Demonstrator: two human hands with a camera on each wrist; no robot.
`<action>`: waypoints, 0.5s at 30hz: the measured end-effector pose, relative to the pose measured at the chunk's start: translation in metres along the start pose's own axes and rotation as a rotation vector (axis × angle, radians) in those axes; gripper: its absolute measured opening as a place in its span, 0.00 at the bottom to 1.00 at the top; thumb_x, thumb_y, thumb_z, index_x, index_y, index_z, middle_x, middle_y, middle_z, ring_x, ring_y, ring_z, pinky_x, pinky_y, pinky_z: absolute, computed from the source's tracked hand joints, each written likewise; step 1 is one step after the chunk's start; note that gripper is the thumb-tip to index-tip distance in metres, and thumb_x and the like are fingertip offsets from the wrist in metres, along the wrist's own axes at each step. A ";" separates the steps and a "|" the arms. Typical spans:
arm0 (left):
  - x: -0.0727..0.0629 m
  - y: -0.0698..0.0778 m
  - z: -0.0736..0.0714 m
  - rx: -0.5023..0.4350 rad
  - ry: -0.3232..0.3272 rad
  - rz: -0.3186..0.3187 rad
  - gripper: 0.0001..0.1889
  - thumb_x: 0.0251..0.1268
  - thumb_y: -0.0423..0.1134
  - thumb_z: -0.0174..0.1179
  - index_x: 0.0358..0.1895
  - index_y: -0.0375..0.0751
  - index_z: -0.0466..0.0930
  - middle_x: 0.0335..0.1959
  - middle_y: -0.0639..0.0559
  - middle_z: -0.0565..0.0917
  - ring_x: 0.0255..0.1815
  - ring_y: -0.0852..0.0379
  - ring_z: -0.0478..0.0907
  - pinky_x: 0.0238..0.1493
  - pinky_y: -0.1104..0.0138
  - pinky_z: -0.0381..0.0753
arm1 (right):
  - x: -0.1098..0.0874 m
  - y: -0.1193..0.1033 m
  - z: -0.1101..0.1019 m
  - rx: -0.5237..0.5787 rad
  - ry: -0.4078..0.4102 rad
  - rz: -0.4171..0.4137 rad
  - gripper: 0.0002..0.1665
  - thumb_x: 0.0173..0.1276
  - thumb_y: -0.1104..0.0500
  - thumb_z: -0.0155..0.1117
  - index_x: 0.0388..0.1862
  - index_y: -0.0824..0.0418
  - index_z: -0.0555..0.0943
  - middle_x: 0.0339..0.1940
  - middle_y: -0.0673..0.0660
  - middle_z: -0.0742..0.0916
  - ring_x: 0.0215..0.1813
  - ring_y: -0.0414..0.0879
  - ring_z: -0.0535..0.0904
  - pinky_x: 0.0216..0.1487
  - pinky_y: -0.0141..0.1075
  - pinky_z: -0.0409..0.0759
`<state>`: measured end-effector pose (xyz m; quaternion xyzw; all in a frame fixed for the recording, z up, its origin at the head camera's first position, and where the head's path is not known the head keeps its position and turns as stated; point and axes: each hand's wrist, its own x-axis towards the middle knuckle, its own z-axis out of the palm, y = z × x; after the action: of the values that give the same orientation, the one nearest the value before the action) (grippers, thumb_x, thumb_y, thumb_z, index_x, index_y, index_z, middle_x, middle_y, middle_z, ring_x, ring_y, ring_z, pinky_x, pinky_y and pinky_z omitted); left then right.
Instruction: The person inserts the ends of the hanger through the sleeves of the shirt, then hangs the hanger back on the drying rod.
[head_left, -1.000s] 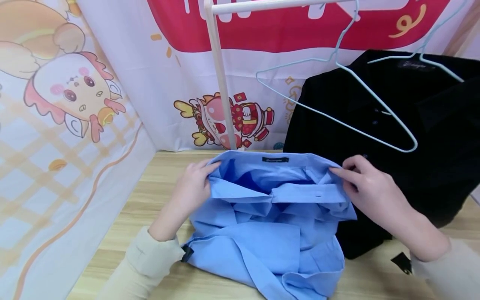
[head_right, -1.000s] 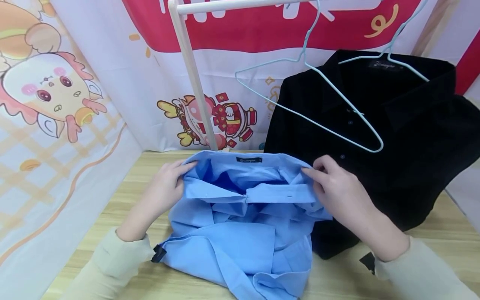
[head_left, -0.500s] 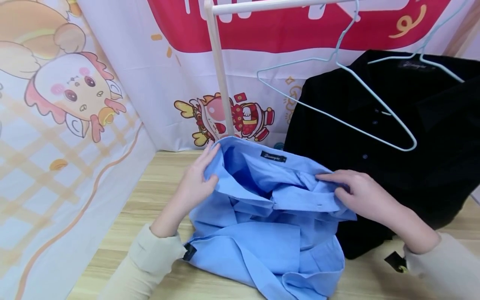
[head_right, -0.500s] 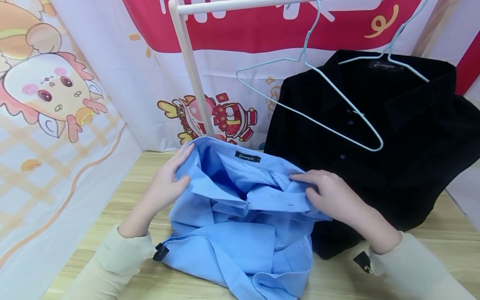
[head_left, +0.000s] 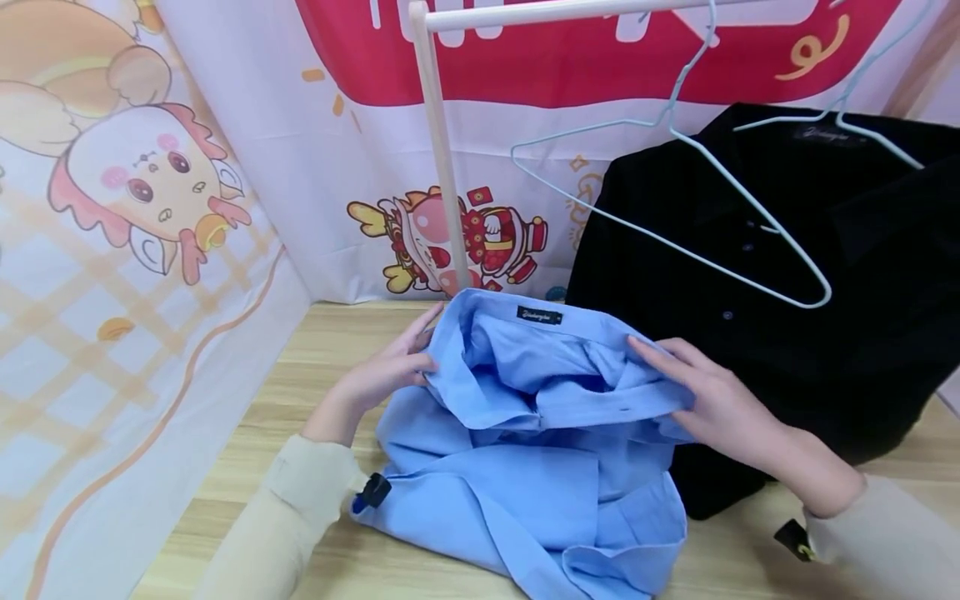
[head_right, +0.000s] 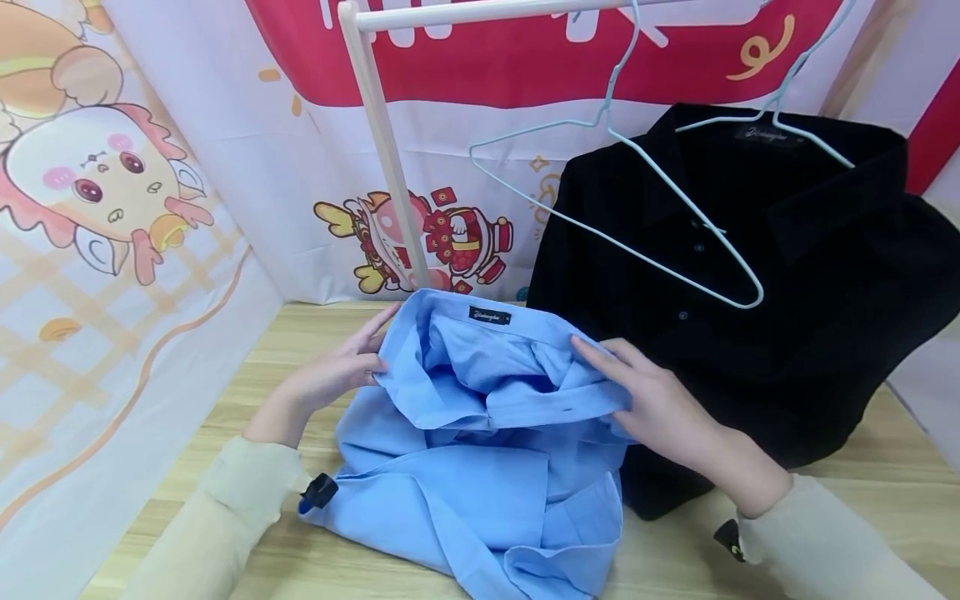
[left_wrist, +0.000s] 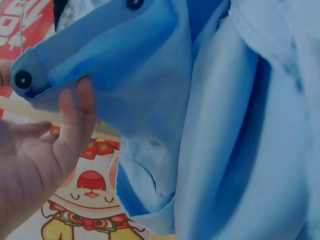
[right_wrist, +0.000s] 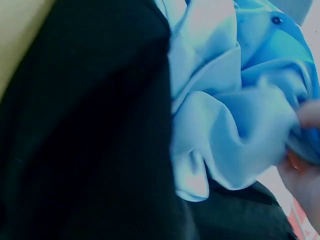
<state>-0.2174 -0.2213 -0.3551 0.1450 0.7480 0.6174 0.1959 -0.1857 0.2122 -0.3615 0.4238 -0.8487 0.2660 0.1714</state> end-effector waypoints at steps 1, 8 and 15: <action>0.001 -0.001 -0.001 0.010 -0.017 0.003 0.48 0.68 0.30 0.50 0.85 0.55 0.31 0.84 0.39 0.40 0.76 0.37 0.56 0.60 0.56 0.74 | 0.001 0.000 -0.002 -0.031 0.052 -0.036 0.66 0.35 0.90 0.68 0.78 0.58 0.68 0.61 0.63 0.77 0.45 0.50 0.78 0.36 0.25 0.77; 0.003 0.000 -0.003 0.082 -0.067 0.049 0.44 0.74 0.39 0.55 0.85 0.58 0.39 0.85 0.48 0.46 0.80 0.42 0.50 0.66 0.40 0.65 | 0.010 -0.006 -0.025 -0.154 0.284 -0.345 0.40 0.62 0.77 0.52 0.72 0.54 0.78 0.52 0.69 0.82 0.41 0.56 0.78 0.49 0.23 0.77; 0.009 0.004 0.018 0.359 0.050 0.138 0.30 0.70 0.34 0.60 0.75 0.41 0.68 0.69 0.43 0.74 0.69 0.43 0.70 0.68 0.44 0.69 | 0.016 -0.019 -0.037 -0.246 0.328 -0.426 0.30 0.75 0.69 0.40 0.67 0.56 0.82 0.47 0.69 0.84 0.41 0.61 0.80 0.66 0.29 0.71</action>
<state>-0.2165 -0.2006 -0.3548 0.2131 0.8389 0.4896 0.1052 -0.1766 0.2147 -0.3180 0.5196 -0.7276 0.1840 0.4083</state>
